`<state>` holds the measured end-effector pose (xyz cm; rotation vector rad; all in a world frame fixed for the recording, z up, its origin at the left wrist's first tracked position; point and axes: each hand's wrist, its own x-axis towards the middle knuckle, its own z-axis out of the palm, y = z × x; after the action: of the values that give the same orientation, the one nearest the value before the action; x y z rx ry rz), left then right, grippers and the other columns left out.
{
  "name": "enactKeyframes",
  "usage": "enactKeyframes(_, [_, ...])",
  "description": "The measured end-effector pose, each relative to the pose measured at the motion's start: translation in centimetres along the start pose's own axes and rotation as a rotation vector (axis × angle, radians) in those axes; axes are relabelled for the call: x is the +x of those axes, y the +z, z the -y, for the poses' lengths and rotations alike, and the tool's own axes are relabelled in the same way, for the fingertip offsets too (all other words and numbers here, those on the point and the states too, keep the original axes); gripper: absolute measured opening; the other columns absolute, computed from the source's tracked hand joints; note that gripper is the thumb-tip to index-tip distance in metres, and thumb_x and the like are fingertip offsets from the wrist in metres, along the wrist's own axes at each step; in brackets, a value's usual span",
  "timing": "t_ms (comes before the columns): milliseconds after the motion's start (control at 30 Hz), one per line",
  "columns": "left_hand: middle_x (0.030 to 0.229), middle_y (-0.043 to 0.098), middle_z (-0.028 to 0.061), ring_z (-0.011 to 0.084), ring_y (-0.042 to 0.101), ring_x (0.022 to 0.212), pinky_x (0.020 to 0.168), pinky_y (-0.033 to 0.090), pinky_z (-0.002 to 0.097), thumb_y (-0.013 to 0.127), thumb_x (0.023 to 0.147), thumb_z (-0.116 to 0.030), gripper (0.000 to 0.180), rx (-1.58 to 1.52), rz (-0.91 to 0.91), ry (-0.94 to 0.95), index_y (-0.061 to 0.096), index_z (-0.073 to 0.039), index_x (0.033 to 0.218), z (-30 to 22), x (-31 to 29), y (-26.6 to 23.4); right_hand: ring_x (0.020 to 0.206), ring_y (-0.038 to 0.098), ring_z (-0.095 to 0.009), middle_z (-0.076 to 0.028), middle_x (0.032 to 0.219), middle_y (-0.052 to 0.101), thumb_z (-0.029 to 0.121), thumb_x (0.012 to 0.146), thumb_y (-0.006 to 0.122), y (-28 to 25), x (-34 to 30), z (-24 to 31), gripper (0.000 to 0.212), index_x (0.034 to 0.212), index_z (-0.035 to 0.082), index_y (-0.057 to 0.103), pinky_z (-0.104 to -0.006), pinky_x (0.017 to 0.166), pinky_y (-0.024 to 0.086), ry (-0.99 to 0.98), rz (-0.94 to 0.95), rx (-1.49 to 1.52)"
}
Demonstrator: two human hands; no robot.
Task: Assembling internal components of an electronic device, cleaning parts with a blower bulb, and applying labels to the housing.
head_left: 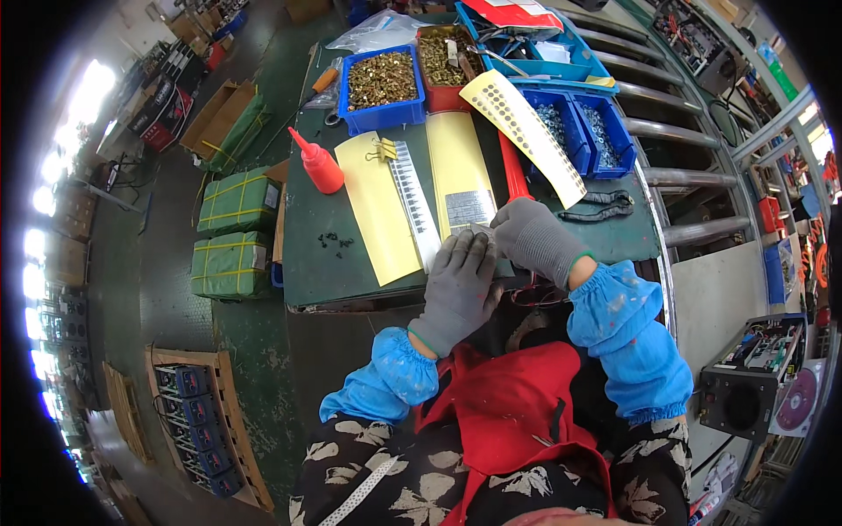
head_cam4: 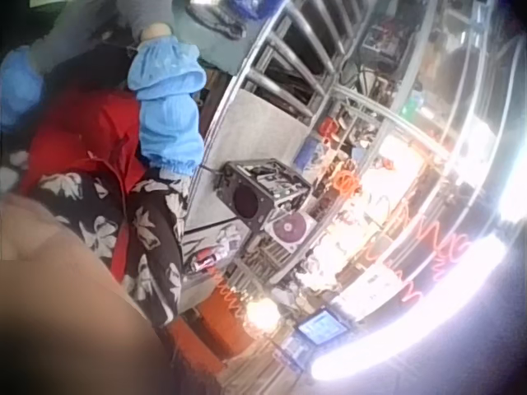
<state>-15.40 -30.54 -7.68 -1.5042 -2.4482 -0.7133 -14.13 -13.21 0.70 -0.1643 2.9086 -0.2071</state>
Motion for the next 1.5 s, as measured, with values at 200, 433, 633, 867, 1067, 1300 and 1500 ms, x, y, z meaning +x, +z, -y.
enactKeyframes(200, [0.130,0.057,0.0222,0.0408,0.049,0.130,0.114,0.033,0.0512,0.075,0.076,-0.031,0.059,-0.001,-0.029,0.015,0.061,0.000,0.124,-0.2,0.1,0.2,0.082,0.069,-0.037,-0.022,0.085,0.070,0.013,0.085,0.059,2.9,0.2,-0.2,0.020,0.087,-0.001,0.073,-0.0411,0.076,0.056,-0.038,-0.145,-0.021])
enactKeyframes(433, [0.132,0.056,0.0222,0.0394,0.049,0.130,0.115,0.032,0.0502,0.073,0.076,-0.029,0.061,0.001,0.012,-0.001,0.059,0.002,0.127,-0.3,0.1,0.1,0.084,0.069,-0.038,-0.023,0.086,0.070,0.017,0.086,0.058,2.6,0.5,1.4,0.025,0.094,-0.002,0.073,-0.0424,0.078,0.055,0.428,-0.266,0.614])
enactKeyframes(633, [0.133,0.055,0.0214,0.0381,0.047,0.133,0.116,0.031,0.0492,0.072,0.077,-0.030,0.062,-0.001,0.024,-0.009,0.059,0.001,0.128,-0.4,0.3,-0.2,0.082,0.072,-0.030,-0.019,0.088,0.072,0.013,0.081,0.065,0.8,-0.3,-0.7,0.020,0.092,0.000,0.076,-0.0362,0.074,0.058,-0.032,-0.012,0.016])
enactKeyframes(867, [0.135,0.055,0.0222,0.0392,0.046,0.133,0.117,0.030,0.0498,0.073,0.076,-0.031,0.063,0.024,0.037,-0.007,0.058,0.001,0.128,-0.4,0.2,-0.1,0.082,0.073,-0.026,-0.011,0.090,0.074,0.010,0.078,0.066,0.7,0.2,0.6,0.016,0.087,0.005,0.078,-0.0347,0.073,0.059,-0.130,0.014,-0.349])
enactKeyframes(1067, [0.132,0.055,0.0216,0.0401,0.049,0.130,0.113,0.034,0.0518,0.075,0.075,-0.032,0.066,0.022,0.016,0.013,0.057,0.000,0.130,-0.3,0.2,0.4,0.081,0.071,-0.033,-0.017,0.088,0.073,0.008,0.082,0.061,5.2,0.8,-0.3,0.019,0.092,0.000,0.075,-0.0370,0.072,0.057,0.263,-0.221,0.351])
enactKeyframes(1300, [0.134,0.055,0.0185,0.0368,0.049,0.130,0.113,0.035,0.0494,0.075,0.075,-0.031,0.062,0.035,0.023,-0.025,0.059,-0.002,0.128,-1.0,0.6,-0.2,0.081,0.070,-0.031,-0.020,0.085,0.071,0.014,0.091,0.059,-0.2,-0.5,-0.6,0.022,0.103,0.000,0.071,-0.0388,0.075,0.054,0.409,-0.793,1.010])
enactKeyframes(1500, [0.107,0.069,0.0150,0.0362,0.065,0.103,0.095,0.049,0.0425,0.068,0.089,-0.030,0.033,-0.502,-0.180,-0.207,0.069,-0.005,0.110,-0.3,1.9,-1.3,0.076,0.066,-0.037,-0.019,0.083,0.066,0.003,0.086,0.065,-2.0,-7.9,-1.1,0.011,0.097,0.001,0.068,-0.0410,0.067,0.052,0.096,-1.101,0.536])
